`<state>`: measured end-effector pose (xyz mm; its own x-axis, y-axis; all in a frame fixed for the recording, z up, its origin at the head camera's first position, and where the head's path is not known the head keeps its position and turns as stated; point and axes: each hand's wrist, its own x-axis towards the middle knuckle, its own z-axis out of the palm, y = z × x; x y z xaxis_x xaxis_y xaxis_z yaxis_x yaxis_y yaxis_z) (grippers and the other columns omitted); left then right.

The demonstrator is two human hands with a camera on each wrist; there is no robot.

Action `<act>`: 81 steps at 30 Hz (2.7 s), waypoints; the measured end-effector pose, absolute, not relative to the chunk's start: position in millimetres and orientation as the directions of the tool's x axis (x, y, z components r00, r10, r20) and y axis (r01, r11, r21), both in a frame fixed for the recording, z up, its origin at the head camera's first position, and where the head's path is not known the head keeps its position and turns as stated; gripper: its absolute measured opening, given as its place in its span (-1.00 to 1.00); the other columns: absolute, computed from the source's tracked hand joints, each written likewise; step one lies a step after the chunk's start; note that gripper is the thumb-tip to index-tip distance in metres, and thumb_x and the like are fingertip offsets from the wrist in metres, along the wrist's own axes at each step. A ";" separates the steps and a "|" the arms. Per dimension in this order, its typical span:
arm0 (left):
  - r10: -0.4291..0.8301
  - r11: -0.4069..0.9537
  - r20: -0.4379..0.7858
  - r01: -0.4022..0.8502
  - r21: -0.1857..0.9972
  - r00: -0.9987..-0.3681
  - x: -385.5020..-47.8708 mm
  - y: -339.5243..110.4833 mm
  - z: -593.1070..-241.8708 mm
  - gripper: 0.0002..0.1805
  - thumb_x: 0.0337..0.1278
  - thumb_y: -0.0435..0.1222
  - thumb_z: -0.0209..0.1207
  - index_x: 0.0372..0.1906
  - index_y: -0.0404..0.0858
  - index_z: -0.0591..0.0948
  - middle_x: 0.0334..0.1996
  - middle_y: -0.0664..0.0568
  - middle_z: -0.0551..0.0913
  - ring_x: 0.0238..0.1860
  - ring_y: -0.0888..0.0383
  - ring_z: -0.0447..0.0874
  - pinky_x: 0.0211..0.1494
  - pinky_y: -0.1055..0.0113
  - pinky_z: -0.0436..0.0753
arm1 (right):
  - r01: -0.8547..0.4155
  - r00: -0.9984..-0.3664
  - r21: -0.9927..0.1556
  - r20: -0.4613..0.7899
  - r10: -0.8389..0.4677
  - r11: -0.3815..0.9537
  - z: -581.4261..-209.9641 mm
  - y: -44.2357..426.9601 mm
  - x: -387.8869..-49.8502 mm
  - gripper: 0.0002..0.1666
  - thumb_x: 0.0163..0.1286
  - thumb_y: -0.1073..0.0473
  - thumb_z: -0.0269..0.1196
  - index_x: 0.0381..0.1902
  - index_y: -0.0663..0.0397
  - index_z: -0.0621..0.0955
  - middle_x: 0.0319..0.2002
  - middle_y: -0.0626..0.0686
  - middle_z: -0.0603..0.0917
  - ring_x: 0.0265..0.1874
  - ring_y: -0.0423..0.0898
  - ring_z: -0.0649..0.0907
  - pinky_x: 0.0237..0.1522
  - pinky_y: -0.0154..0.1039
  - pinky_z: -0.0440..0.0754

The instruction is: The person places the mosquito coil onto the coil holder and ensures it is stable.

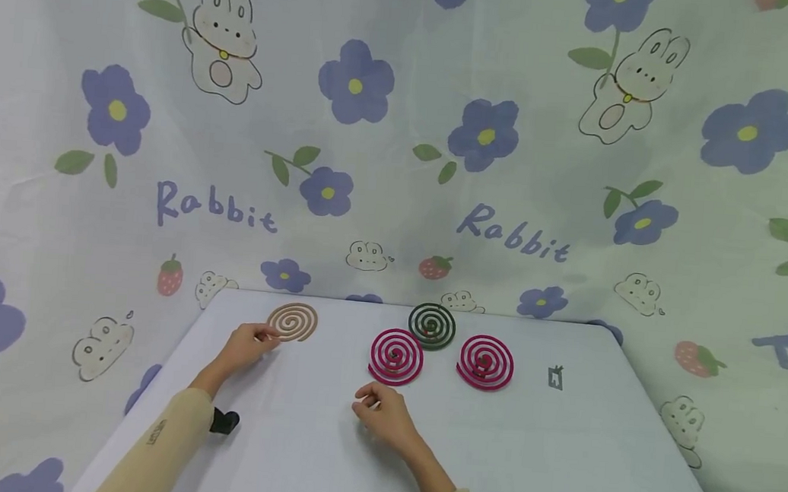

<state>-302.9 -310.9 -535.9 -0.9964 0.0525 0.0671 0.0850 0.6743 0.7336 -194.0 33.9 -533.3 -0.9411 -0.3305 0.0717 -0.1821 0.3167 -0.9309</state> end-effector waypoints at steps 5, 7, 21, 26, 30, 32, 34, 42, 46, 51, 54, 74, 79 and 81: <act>0.055 0.674 0.060 0.082 0.734 -0.997 -309.4 -314.9 -540.2 -0.79 0.10 -0.35 0.33 -0.15 -0.34 0.71 -0.55 0.03 0.54 -0.54 0.16 0.42 -0.53 0.37 0.42 | -0.229 -0.925 -0.917 0.101 -0.366 0.326 -529.8 31.2 -199.1 -0.85 0.30 0.17 0.33 -0.21 0.10 0.62 -0.48 -0.13 0.58 -0.64 -0.28 0.51 -0.59 -0.38 0.51; 0.058 0.679 0.062 0.085 0.729 -0.996 -310.4 -315.6 -540.1 -0.80 0.09 -0.37 0.33 -0.16 -0.33 0.72 -0.56 0.02 0.54 -0.54 0.15 0.42 -0.52 0.37 0.41 | -0.241 -0.923 -0.909 0.107 -0.370 0.339 -527.4 30.4 -200.1 -0.86 0.29 0.18 0.33 -0.22 0.09 0.63 -0.48 -0.14 0.58 -0.63 -0.29 0.49 -0.58 -0.39 0.50; 0.030 0.718 0.016 0.032 0.695 -0.999 -306.2 -316.1 -556.4 -0.80 0.08 -0.34 0.35 -0.18 -0.32 0.72 -0.48 0.03 0.59 -0.45 0.12 0.44 -0.37 0.27 0.43 | -0.269 -0.903 -0.883 0.093 -0.419 0.385 -523.2 24.7 -205.0 -0.85 0.27 0.16 0.35 -0.23 0.07 0.64 -0.48 -0.16 0.55 -0.57 -0.28 0.48 -0.58 -0.38 0.48; 0.035 0.734 0.031 0.047 0.677 -0.999 -308.2 -312.5 -555.3 -0.80 0.09 -0.33 0.34 -0.17 -0.30 0.72 -0.53 0.03 0.53 -0.47 0.11 0.41 -0.37 0.23 0.39 | -0.267 -0.903 -0.871 0.076 -0.422 0.413 -524.7 22.1 -208.3 -0.83 0.27 0.13 0.35 -0.22 0.04 0.64 -0.47 -0.18 0.55 -0.57 -0.27 0.48 -0.58 -0.37 0.48; 0.045 0.748 0.023 0.049 0.661 -0.999 -312.7 -310.6 -551.4 -0.79 0.11 -0.31 0.34 -0.15 -0.29 0.72 -0.52 0.03 0.52 -0.46 0.11 0.40 -0.36 0.23 0.38 | -0.263 -0.901 -0.867 0.064 -0.429 0.422 -522.4 20.1 -212.2 -0.82 0.27 0.12 0.35 -0.21 0.04 0.64 -0.47 -0.18 0.56 -0.59 -0.27 0.48 -0.59 -0.36 0.48; 0.057 0.756 0.017 0.055 0.652 -0.998 -315.2 -310.1 -548.9 -0.79 0.12 -0.30 0.34 -0.14 -0.29 0.72 -0.52 0.03 0.51 -0.46 0.11 0.39 -0.36 0.24 0.38 | -0.266 -0.899 -0.866 0.064 -0.433 0.424 -520.4 18.9 -214.0 -0.82 0.26 0.12 0.35 -0.22 0.04 0.64 -0.47 -0.18 0.56 -0.59 -0.26 0.48 -0.59 -0.36 0.48; 0.076 0.764 0.020 0.071 0.641 -0.997 -317.4 -310.1 -545.9 -0.80 0.12 -0.30 0.34 -0.15 -0.29 0.72 -0.52 0.03 0.51 -0.47 0.11 0.39 -0.37 0.24 0.37 | -0.274 -0.896 -0.863 0.067 -0.439 0.426 -518.9 17.8 -215.7 -0.83 0.27 0.12 0.35 -0.22 0.03 0.64 -0.47 -0.19 0.56 -0.59 -0.27 0.48 -0.58 -0.36 0.48; 0.108 0.770 0.006 0.087 0.632 -0.994 -321.4 -311.5 -542.9 -0.84 0.11 -0.27 0.35 -0.24 -0.26 0.73 -0.56 0.05 0.49 -0.51 0.13 0.37 -0.40 0.26 0.35 | -0.310 -0.883 -0.849 0.090 -0.461 0.427 -514.8 16.1 -221.6 -0.83 0.26 0.15 0.34 -0.21 0.07 0.64 -0.47 -0.17 0.56 -0.61 -0.28 0.48 -0.57 -0.37 0.48; 0.108 0.778 0.006 0.088 0.622 -0.994 -320.0 -310.4 -545.5 -0.85 0.10 -0.25 0.36 -0.26 -0.24 0.74 -0.56 0.07 0.51 -0.50 0.13 0.38 -0.39 0.26 0.36 | -0.302 -0.880 -0.848 0.072 -0.470 0.436 -512.4 15.8 -223.3 -0.82 0.27 0.14 0.34 -0.20 0.06 0.64 -0.46 -0.17 0.57 -0.61 -0.27 0.48 -0.56 -0.37 0.48; 0.119 0.771 0.018 0.104 0.628 -0.993 -319.1 -309.9 -546.0 -0.85 0.08 -0.26 0.37 -0.26 -0.24 0.74 -0.54 0.08 0.54 -0.48 0.12 0.41 -0.37 0.24 0.38 | -0.296 -0.875 -0.842 0.049 -0.482 0.451 -507.8 15.2 -227.5 -0.82 0.29 0.12 0.33 -0.18 0.03 0.63 -0.44 -0.18 0.57 -0.57 -0.25 0.49 -0.55 -0.35 0.49; 0.137 0.768 0.020 0.119 0.629 -0.990 -315.8 -310.0 -543.4 -0.84 0.08 -0.27 0.37 -0.25 -0.26 0.74 -0.51 0.06 0.57 -0.46 0.12 0.42 -0.37 0.25 0.39 | -0.333 -0.862 -0.823 0.067 -0.502 0.461 -505.1 14.7 -230.3 -0.82 0.29 0.14 0.33 -0.18 0.05 0.64 -0.44 -0.17 0.56 -0.55 -0.25 0.50 -0.53 -0.36 0.49; 0.196 0.753 0.042 0.178 0.634 -0.980 -296.6 -301.6 -539.4 -0.91 0.06 -0.31 0.38 -0.30 -0.19 0.77 -0.47 0.10 0.59 -0.43 0.13 0.43 -0.35 0.25 0.43 | -0.348 -0.858 -0.810 0.073 -0.509 0.471 -467.2 20.6 -253.2 -0.70 0.33 0.09 0.31 -0.08 0.15 0.64 -0.39 -0.13 0.58 -0.46 -0.21 0.53 -0.47 -0.35 0.55; 0.246 0.753 0.052 0.225 0.619 -0.968 -289.5 -298.1 -537.5 -0.92 0.06 -0.32 0.38 -0.30 -0.18 0.77 -0.45 0.14 0.61 -0.42 0.15 0.44 -0.34 0.27 0.45 | -0.356 -0.869 -0.801 0.094 -0.487 0.480 -466.0 17.1 -260.4 -0.75 0.33 0.12 0.31 -0.11 0.13 0.64 -0.41 -0.12 0.58 -0.45 -0.20 0.53 -0.46 -0.35 0.56; 0.253 0.754 0.048 0.228 0.616 -0.966 -287.6 -296.9 -536.5 -0.92 0.05 -0.33 0.38 -0.30 -0.17 0.76 -0.45 0.14 0.61 -0.42 0.15 0.44 -0.34 0.27 0.45 | -0.351 -0.876 -0.802 0.100 -0.472 0.483 -467.5 15.0 -263.8 -0.77 0.33 0.13 0.31 -0.12 0.12 0.64 -0.41 -0.12 0.58 -0.44 -0.21 0.54 -0.45 -0.36 0.57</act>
